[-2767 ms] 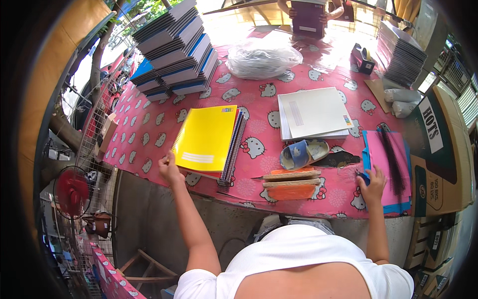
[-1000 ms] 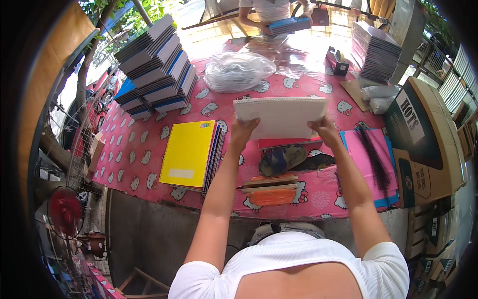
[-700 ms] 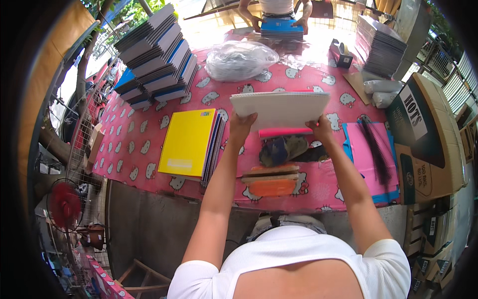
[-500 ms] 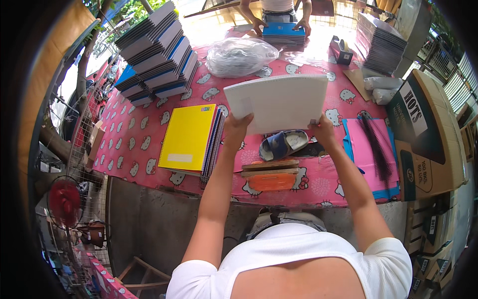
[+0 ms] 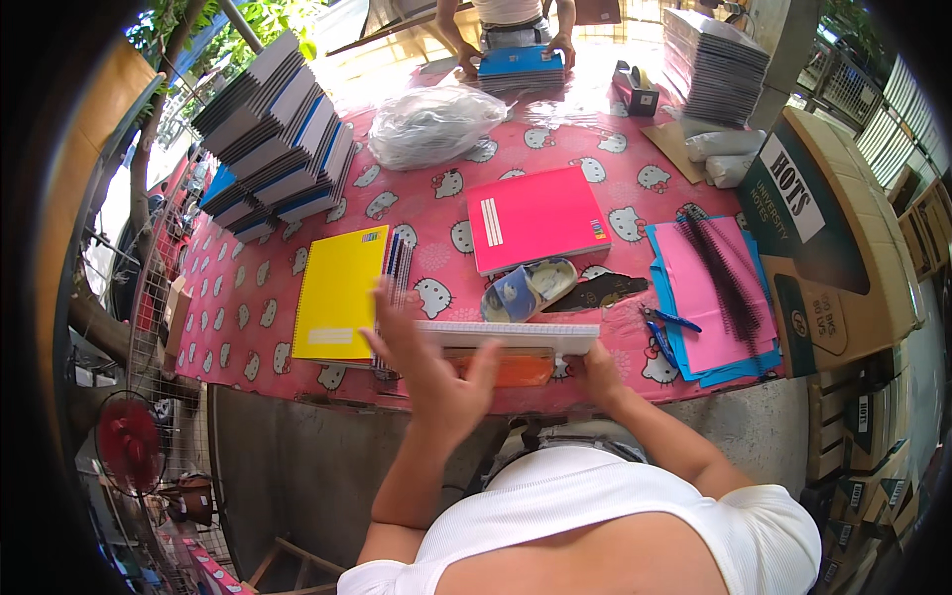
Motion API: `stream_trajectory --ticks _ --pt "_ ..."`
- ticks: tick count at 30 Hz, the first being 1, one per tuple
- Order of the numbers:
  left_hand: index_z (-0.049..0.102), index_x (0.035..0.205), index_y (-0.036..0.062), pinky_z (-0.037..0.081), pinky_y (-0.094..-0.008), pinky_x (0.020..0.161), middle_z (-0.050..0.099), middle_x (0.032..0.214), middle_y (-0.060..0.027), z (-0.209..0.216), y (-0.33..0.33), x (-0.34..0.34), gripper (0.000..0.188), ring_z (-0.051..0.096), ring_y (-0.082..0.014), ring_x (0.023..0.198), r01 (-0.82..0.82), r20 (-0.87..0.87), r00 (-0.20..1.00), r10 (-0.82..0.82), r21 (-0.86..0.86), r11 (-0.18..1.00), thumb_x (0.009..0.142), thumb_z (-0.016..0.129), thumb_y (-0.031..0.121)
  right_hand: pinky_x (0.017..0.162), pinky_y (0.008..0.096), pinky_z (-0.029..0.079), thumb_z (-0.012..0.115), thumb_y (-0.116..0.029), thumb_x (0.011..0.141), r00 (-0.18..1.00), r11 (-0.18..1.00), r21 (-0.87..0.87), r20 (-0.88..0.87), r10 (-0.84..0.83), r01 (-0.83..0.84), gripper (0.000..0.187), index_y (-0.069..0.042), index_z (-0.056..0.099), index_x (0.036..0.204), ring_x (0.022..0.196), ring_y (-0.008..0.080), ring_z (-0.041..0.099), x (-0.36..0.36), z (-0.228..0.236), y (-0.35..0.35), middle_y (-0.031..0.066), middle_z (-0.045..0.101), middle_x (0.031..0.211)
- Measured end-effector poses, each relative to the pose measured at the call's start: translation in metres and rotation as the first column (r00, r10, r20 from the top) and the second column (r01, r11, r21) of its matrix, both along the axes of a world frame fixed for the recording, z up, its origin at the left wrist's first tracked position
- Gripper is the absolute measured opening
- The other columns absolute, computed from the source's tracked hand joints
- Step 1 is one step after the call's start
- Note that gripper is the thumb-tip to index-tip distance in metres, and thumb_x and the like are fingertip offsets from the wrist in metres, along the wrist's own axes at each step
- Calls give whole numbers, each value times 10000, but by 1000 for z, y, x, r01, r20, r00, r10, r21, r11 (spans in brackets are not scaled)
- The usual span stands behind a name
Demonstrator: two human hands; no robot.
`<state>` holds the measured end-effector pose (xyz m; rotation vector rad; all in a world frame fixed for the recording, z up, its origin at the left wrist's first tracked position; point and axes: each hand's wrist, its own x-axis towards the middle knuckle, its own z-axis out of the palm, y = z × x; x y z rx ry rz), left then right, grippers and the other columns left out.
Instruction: The person applies blue tape to the spiral spines of notebooks using a manual tape dispenser, handling several notebooks of different colors one at a time.
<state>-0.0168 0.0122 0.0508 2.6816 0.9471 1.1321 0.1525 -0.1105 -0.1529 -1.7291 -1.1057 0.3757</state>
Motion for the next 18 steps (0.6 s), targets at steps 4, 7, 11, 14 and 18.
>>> stream_trajectory --ticks 4,7,11,14,18 --pt "386 1414 111 239 -468 1088 487 1335 -151 -22 -15 28 645 500 -273 1157 323 -356 884 -304 -5 946 858 635 322 730 425 495 734 -101 689 863 916 30 349 365 -400 174 -56 627 818 862 340 622 52 28 -7 173 632 924" --pt "477 1362 123 283 -498 1046 628 1147 -80 -21 -5 25 564 589 -245 955 370 -249 878 -409 -191 909 849 643 289 801 424 484 676 -87 733 879 971 95 413 -239 220 119 -25 653 831 901 347 614 190 60 -11 196 639 953" --pt "696 1073 176 309 -449 992 656 1023 -36 -30 -5 38 284 605 -195 838 477 9 877 -480 -126 870 792 702 215 843 441 472 657 -85 751 569 731 36 603 -560 681 165 -33 667 906 924 367 600 363 -3 -51 213 625 980" --pt "728 934 171 294 -434 993 667 973 -20 -20 -13 50 168 612 -185 864 369 66 928 -367 -34 929 770 723 207 816 442 475 641 -50 738 585 659 -173 656 -477 732 163 -56 645 901 932 377 586 407 -12 -65 202 602 962" --pt "723 923 153 289 -417 988 681 898 -4 -25 -18 48 173 624 -179 873 343 70 938 -338 -78 936 758 735 204 771 428 478 550 56 766 526 761 119 654 -544 638 281 -71 596 1013 908 367 577 337 55 -31 195 575 949"
